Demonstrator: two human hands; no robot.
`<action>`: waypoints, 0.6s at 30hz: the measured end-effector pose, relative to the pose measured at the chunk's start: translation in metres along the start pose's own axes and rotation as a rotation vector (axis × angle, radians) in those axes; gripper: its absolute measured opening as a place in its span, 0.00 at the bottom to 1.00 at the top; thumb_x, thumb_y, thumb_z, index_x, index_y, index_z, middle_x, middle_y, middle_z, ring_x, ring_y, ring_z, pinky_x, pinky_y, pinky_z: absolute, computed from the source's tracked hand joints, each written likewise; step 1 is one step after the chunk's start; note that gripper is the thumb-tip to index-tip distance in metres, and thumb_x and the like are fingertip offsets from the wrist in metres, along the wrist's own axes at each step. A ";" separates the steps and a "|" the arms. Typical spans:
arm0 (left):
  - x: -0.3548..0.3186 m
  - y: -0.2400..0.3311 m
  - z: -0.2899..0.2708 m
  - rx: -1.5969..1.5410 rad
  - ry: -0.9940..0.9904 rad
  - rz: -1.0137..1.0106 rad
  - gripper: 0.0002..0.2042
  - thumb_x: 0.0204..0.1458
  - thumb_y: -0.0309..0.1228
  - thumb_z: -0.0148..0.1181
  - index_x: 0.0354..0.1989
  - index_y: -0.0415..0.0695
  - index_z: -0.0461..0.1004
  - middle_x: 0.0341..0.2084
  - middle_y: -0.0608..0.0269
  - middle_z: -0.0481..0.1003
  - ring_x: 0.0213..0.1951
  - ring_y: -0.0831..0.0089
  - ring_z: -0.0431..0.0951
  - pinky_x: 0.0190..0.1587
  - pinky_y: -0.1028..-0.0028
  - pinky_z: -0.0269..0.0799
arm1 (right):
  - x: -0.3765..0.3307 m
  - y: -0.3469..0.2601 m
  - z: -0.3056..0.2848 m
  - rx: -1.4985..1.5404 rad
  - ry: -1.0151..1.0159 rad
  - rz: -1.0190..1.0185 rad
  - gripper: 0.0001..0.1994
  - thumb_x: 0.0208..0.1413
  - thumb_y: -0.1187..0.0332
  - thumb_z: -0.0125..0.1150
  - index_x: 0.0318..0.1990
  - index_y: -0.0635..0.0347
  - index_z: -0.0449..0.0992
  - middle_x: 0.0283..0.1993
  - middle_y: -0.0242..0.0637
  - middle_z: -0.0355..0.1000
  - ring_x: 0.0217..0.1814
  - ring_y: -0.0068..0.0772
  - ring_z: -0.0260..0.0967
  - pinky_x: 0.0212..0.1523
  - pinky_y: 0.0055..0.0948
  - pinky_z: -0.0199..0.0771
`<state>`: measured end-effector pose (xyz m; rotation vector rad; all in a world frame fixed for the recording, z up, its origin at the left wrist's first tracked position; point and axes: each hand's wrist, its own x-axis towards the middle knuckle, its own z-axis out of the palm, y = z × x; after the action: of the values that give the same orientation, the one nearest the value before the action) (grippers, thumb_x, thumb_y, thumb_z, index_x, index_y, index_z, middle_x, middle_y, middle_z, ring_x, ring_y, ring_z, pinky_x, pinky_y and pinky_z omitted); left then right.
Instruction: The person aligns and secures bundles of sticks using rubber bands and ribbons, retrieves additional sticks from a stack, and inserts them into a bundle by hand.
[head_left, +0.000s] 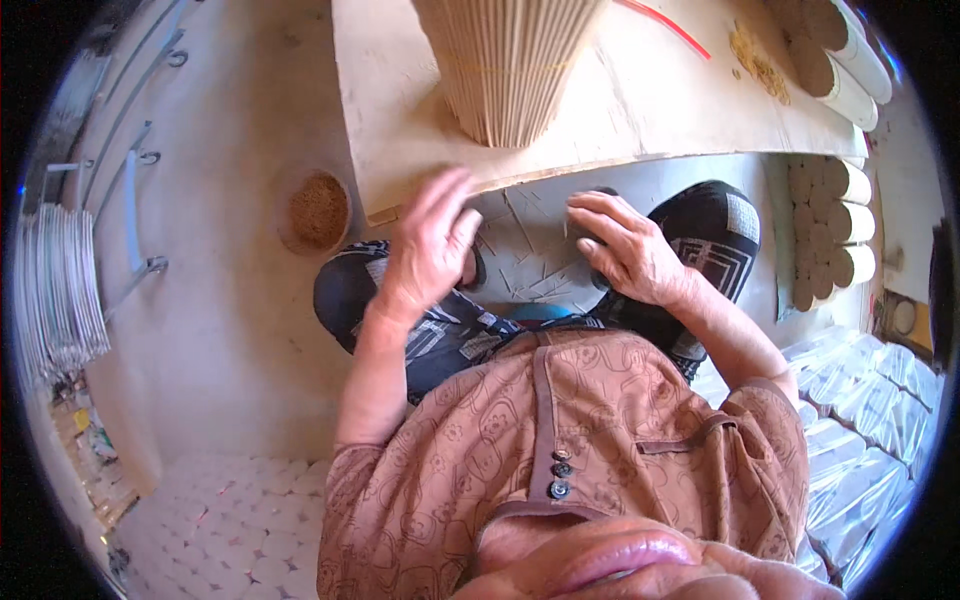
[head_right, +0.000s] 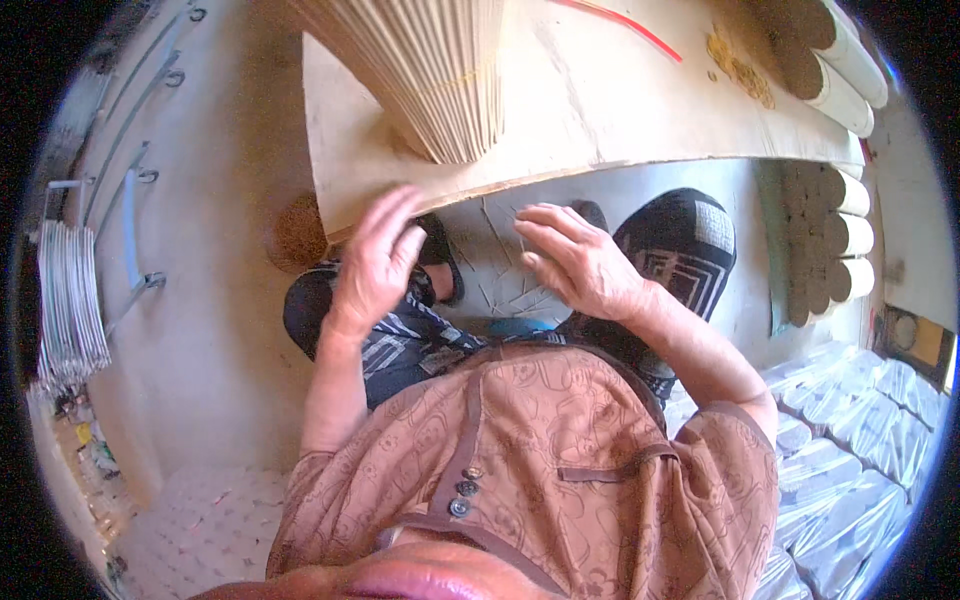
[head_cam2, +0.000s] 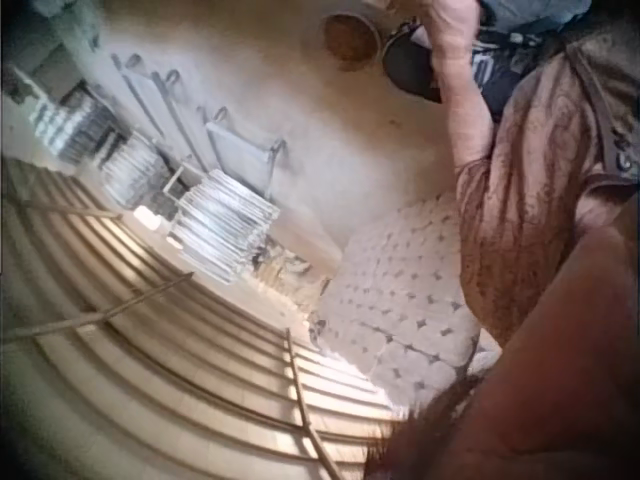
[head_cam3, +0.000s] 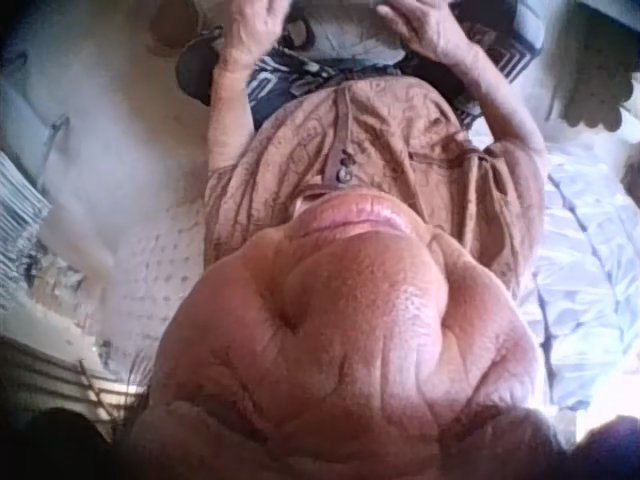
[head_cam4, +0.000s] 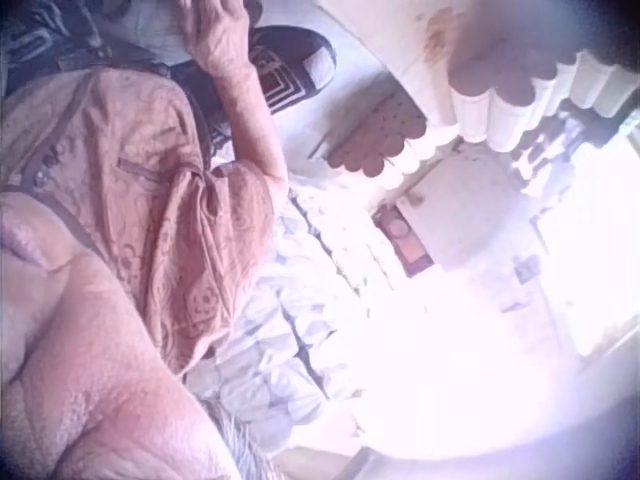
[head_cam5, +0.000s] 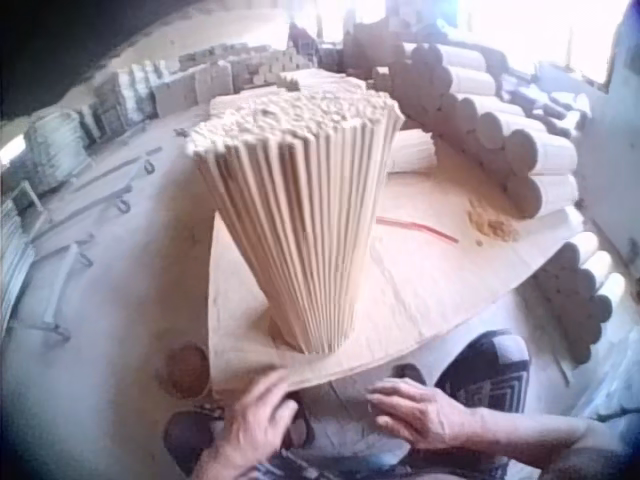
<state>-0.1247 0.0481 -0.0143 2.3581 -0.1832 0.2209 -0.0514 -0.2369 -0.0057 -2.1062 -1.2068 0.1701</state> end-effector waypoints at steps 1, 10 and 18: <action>-0.004 0.008 0.000 -0.072 -0.009 0.015 0.19 0.61 0.33 0.57 0.58 0.36 0.71 0.58 0.47 0.71 0.61 0.53 0.70 0.64 0.63 0.63 | 0.002 0.000 -0.007 -0.003 0.001 -0.020 0.17 0.60 0.68 0.59 0.55 0.67 0.71 0.56 0.51 0.69 0.57 0.52 0.70 0.56 0.41 0.72; 0.059 0.026 0.008 -0.301 0.510 0.080 0.68 0.35 0.65 0.69 0.74 0.42 0.29 0.72 0.36 0.35 0.74 0.50 0.34 0.74 0.53 0.29 | 0.131 0.060 -0.066 0.683 0.603 0.178 0.36 0.70 0.41 0.29 0.67 0.66 0.63 0.65 0.46 0.66 0.67 0.39 0.63 0.68 0.39 0.59; 0.138 0.033 0.026 -0.303 0.699 0.246 0.72 0.29 0.71 0.67 0.72 0.38 0.27 0.68 0.37 0.42 0.72 0.49 0.44 0.73 0.52 0.41 | 0.199 0.049 -0.055 0.795 0.639 0.208 0.37 0.68 0.38 0.33 0.71 0.59 0.56 0.65 0.44 0.65 0.66 0.35 0.62 0.65 0.35 0.62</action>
<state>0.0061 -0.0028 0.0190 1.8299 -0.1491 1.0353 0.1178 -0.1215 0.0483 -1.3993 -0.4210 0.0445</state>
